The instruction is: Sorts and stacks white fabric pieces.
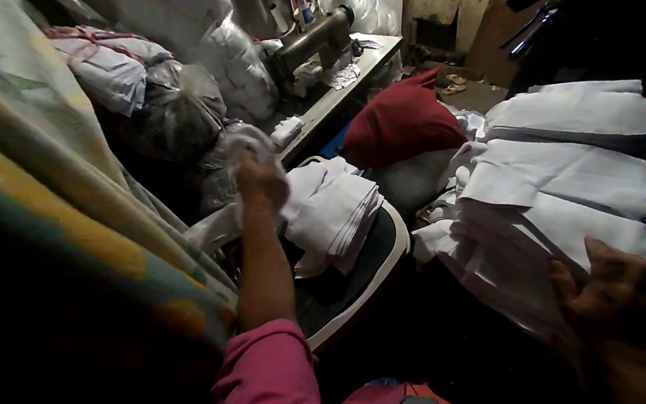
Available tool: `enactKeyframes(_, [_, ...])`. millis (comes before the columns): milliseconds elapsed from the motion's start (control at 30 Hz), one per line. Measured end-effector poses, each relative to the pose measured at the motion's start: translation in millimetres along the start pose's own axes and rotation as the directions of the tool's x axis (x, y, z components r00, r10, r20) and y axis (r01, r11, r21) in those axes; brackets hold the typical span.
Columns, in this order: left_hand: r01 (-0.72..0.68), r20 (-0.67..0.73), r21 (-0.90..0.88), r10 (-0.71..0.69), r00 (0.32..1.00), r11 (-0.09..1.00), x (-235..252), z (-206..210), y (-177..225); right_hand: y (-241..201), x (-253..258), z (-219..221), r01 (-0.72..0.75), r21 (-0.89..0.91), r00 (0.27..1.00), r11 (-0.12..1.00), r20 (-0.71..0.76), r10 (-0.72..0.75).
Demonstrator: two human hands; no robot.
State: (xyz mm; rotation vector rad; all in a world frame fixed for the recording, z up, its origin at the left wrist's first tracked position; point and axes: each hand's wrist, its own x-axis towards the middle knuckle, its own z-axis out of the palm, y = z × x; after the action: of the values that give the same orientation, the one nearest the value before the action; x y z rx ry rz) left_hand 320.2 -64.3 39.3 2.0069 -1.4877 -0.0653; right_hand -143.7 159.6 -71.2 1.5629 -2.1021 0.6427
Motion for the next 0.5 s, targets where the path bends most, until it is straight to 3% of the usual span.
enactKeyframes(67, [-0.162, 0.35, 0.119, 0.111, 0.93, 0.98, -1, 67, -21, -1, 1, -3, 0.012, -0.006, 1.0, 1.0, 0.004, -0.012])
enactKeyframes(100, [-0.214, 0.433, 0.166, 0.124, 0.893, 0.963, -10, 89, -27, -1, 2, -4, 0.016, -0.004, 1.0, 1.0, 0.002, -0.016])
enactKeyframes(200, [-0.281, 0.365, 0.222, 0.187, 0.912, 0.934, -25, 118, -40, -1, 3, -8, 0.002, -0.006, 1.0, 1.0, 0.016, -0.002])
enactKeyframes(333, [-0.272, 0.365, 0.175, 0.194, 0.91, 0.946, -24, 109, -45, -3, 3, -10, -0.003, -0.004, 0.999, 1.0, 0.039, 0.004])
enactKeyframes(500, [-0.224, 0.45, 0.053, 0.177, 0.875, 0.973, -12, 101, 8, -1, 3, -5, 0.005, -0.014, 0.999, 1.0, -0.052, -0.006])
